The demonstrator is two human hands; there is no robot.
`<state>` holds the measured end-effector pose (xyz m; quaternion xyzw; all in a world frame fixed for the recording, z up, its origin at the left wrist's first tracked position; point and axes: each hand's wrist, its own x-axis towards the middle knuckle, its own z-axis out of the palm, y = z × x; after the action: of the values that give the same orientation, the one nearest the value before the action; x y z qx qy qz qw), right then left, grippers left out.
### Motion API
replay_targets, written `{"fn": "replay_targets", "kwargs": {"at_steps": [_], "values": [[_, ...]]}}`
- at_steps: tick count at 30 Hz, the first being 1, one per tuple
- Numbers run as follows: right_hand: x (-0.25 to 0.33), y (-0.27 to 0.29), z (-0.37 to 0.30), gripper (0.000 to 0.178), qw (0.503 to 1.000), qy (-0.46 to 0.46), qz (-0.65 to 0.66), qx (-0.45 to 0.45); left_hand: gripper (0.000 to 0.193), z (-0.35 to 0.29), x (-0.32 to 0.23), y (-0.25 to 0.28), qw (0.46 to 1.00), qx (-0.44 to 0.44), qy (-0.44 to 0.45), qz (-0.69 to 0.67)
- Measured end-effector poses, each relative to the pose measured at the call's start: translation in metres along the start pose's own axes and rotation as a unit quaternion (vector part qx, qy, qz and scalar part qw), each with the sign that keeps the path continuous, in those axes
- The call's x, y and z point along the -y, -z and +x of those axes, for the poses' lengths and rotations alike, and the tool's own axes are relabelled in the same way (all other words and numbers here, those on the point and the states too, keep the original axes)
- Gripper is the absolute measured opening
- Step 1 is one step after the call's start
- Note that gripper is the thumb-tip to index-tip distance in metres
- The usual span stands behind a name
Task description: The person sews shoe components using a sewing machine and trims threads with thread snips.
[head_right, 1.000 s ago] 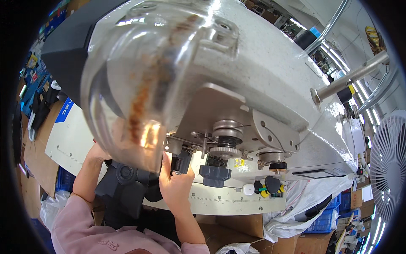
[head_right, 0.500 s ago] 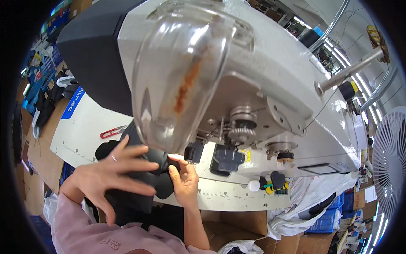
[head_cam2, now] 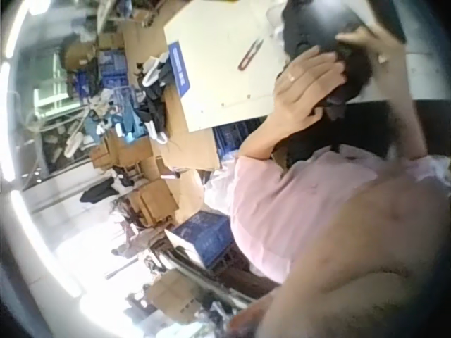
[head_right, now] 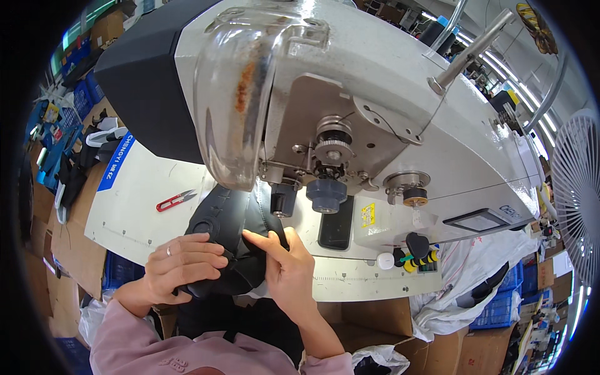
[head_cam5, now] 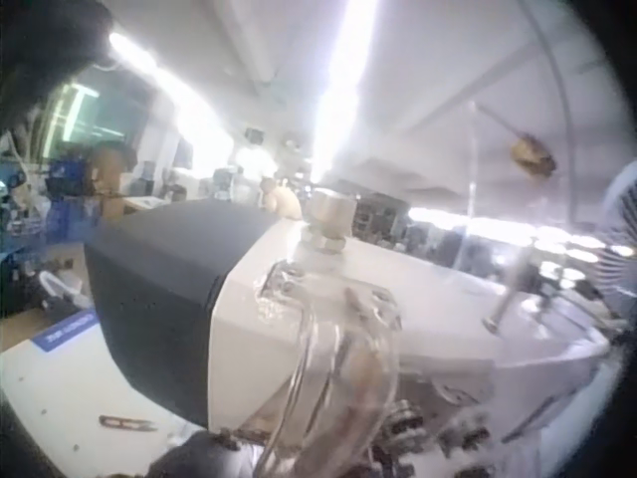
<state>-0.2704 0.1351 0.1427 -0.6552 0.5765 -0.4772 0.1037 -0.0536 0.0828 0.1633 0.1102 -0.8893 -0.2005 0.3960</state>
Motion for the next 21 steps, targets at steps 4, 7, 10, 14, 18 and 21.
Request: {"fn": "replay_targets", "kwargs": {"at_steps": [4,7,10,14,18,21], "values": [[0.000,0.001,0.003,0.035,1.000,-0.020,0.001,0.015,0.036,0.002,0.000,-0.006,0.999,-0.018,-0.025,0.028],[-0.002,0.002,0.005,0.035,1.000,-0.013,0.004,0.010,0.035,0.003,0.002,-0.008,0.999,-0.036,-0.023,0.015],[-0.006,0.001,0.011,0.037,1.000,-0.020,0.014,0.012,0.037,0.006,0.007,-0.009,0.999,-0.030,-0.024,0.023],[-0.011,-0.001,0.020,0.042,0.999,-0.027,0.025,0.020,0.042,0.010,0.013,-0.009,0.999,-0.026,-0.026,0.019],[-0.018,-0.003,0.023,0.038,0.999,-0.019,0.033,0.010,0.042,0.014,0.020,-0.010,0.999,-0.025,-0.022,0.025],[-0.027,-0.003,0.024,0.035,0.998,-0.047,0.013,0.031,0.038,0.016,0.026,-0.013,0.999,-0.034,-0.029,0.026]]}}
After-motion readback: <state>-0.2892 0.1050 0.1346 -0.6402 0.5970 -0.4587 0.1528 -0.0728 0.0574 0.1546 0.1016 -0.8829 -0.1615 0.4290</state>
